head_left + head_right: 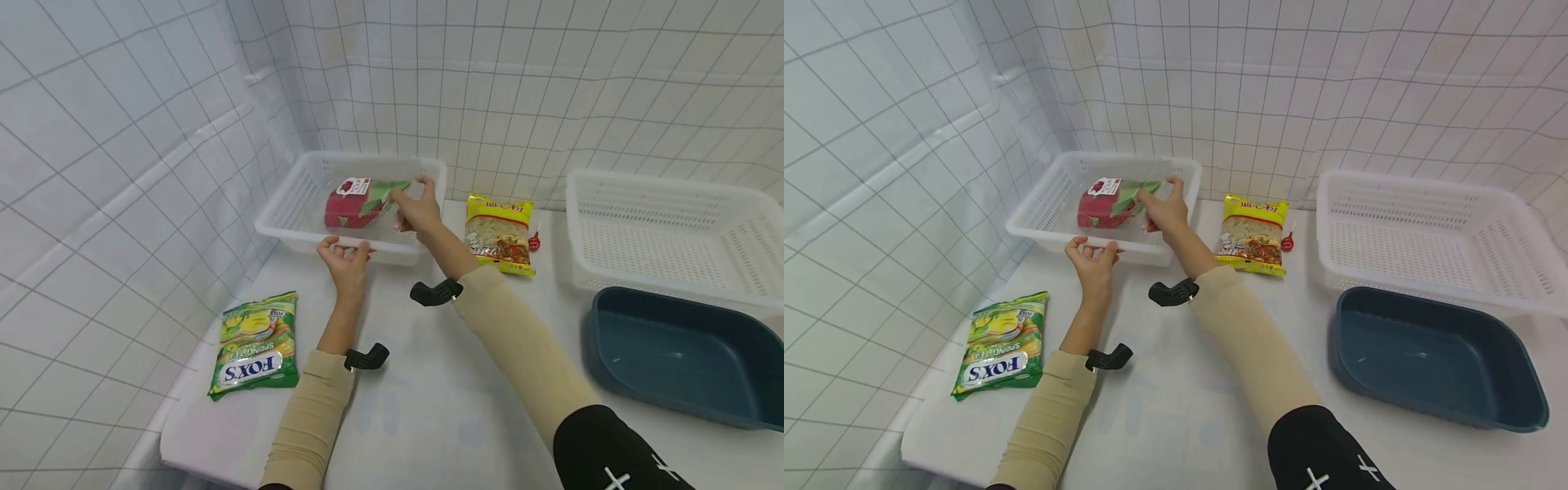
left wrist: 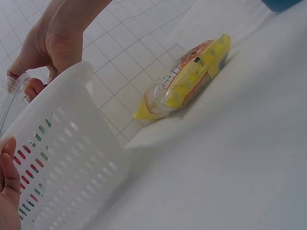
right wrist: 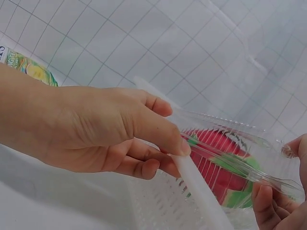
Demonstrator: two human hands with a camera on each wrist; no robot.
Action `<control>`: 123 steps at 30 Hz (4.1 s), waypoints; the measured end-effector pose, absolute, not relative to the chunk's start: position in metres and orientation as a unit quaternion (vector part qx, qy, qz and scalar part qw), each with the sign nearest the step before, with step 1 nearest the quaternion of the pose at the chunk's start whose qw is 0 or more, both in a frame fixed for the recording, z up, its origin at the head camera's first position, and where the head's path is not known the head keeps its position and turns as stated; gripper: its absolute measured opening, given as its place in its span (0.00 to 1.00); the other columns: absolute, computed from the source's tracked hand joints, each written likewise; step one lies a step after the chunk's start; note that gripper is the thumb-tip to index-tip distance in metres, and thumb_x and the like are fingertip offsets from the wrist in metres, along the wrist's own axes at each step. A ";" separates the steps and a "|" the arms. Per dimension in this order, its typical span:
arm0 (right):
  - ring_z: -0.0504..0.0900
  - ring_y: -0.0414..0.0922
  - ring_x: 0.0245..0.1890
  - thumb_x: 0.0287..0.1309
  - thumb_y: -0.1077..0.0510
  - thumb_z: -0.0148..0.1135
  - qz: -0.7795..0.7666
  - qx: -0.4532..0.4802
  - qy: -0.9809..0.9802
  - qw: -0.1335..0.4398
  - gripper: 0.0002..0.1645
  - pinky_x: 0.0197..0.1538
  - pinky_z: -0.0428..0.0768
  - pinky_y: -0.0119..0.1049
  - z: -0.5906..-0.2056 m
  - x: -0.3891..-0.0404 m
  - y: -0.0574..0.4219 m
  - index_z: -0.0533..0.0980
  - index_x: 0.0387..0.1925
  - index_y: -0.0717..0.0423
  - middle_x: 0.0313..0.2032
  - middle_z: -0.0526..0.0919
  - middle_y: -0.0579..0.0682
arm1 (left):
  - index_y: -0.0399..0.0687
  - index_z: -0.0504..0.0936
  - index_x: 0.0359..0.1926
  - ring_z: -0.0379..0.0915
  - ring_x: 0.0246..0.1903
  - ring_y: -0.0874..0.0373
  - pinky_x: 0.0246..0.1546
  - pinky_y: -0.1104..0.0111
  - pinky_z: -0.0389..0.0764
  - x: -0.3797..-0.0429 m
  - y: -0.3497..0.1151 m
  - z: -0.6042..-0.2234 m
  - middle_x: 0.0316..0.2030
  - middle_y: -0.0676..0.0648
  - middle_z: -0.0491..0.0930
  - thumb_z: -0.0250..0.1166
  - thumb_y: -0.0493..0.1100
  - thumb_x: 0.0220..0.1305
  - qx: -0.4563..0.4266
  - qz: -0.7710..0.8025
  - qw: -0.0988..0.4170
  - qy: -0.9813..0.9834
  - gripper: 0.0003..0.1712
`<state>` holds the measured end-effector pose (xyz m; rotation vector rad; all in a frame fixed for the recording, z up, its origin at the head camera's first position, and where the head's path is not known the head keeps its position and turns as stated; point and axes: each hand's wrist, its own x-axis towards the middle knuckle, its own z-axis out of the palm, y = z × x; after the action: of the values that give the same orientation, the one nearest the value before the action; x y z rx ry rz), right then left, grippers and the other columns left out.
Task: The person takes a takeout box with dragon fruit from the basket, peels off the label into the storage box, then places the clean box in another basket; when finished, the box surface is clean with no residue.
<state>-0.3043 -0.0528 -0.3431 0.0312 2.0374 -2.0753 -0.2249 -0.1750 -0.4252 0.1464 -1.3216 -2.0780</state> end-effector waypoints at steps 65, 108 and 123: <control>0.61 0.37 0.22 0.66 0.60 0.47 -0.787 -0.004 0.607 0.111 0.29 0.24 0.64 0.24 -0.298 -0.276 0.131 0.47 0.62 0.45 0.48 0.56 0.50 | 0.46 0.53 0.47 0.77 0.23 0.60 0.26 0.76 0.77 -0.223 -0.180 -0.423 0.35 0.42 0.68 0.59 0.21 0.58 0.057 -0.794 0.320 -0.513 0.28; 0.60 0.38 0.14 0.67 0.67 0.37 -0.826 -0.035 0.533 0.176 0.25 0.17 0.56 0.28 -0.326 -0.189 0.208 0.46 0.58 0.42 0.16 0.61 0.44 | 0.47 0.54 0.47 0.78 0.23 0.60 0.28 0.76 0.77 -0.217 -0.187 -0.420 0.35 0.44 0.69 0.60 0.23 0.59 0.051 -0.790 0.326 -0.517 0.28; 0.64 0.35 0.14 0.64 0.68 0.39 -0.809 -0.039 0.549 0.207 0.29 0.15 0.63 0.26 -0.347 -0.158 0.203 0.46 0.59 0.41 0.17 0.66 0.43 | 0.48 0.53 0.47 0.78 0.24 0.58 0.27 0.76 0.76 -0.217 -0.191 -0.419 0.36 0.41 0.69 0.60 0.23 0.60 0.043 -0.797 0.318 -0.511 0.27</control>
<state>-0.1584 0.2026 -0.3468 -0.1078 1.5299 -2.2513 -0.2169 -0.1906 -0.4193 0.1120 -1.3452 -2.0972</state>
